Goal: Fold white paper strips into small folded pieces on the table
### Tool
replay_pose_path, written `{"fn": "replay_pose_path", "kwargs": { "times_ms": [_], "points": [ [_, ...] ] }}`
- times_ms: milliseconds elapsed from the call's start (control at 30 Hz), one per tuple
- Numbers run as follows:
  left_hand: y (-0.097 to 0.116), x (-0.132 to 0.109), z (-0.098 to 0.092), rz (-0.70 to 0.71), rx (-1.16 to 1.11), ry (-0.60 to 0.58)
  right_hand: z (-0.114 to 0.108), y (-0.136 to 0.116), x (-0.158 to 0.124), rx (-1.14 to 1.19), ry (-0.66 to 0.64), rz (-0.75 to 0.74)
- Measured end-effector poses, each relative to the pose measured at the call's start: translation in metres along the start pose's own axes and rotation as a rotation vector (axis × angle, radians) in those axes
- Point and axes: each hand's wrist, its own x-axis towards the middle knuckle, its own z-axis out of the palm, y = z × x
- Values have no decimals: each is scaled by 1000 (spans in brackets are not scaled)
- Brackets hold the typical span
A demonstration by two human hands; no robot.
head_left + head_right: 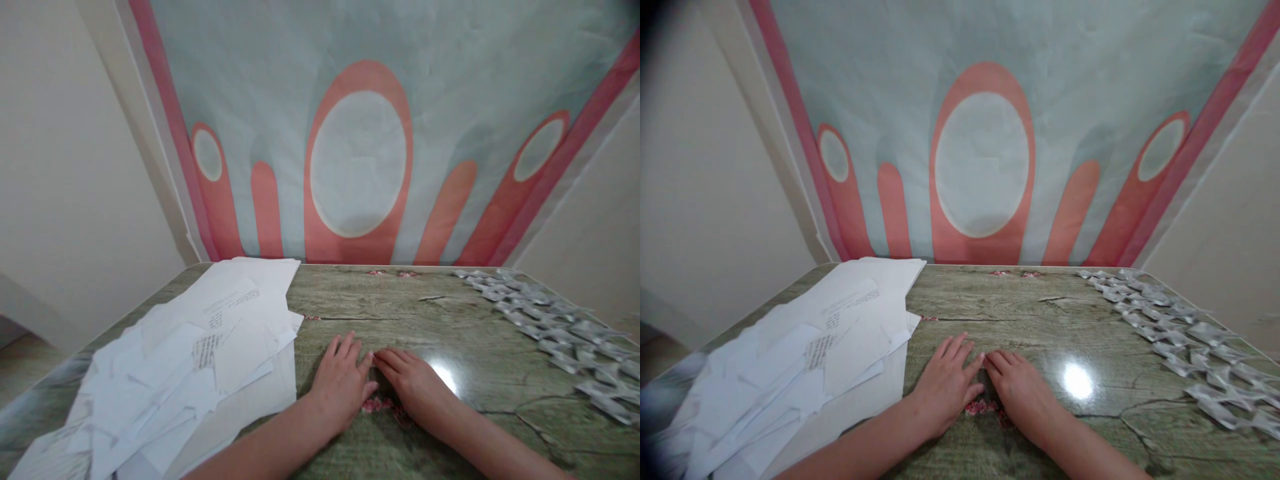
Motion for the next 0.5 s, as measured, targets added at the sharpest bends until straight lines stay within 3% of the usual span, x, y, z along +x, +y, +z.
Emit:
{"fn": "replay_pose_path", "kwargs": {
  "times_ms": [500],
  "points": [
    [5,1,-1,-42,-8,-10,3,3,-16,-23,53,15]
  ]
}}
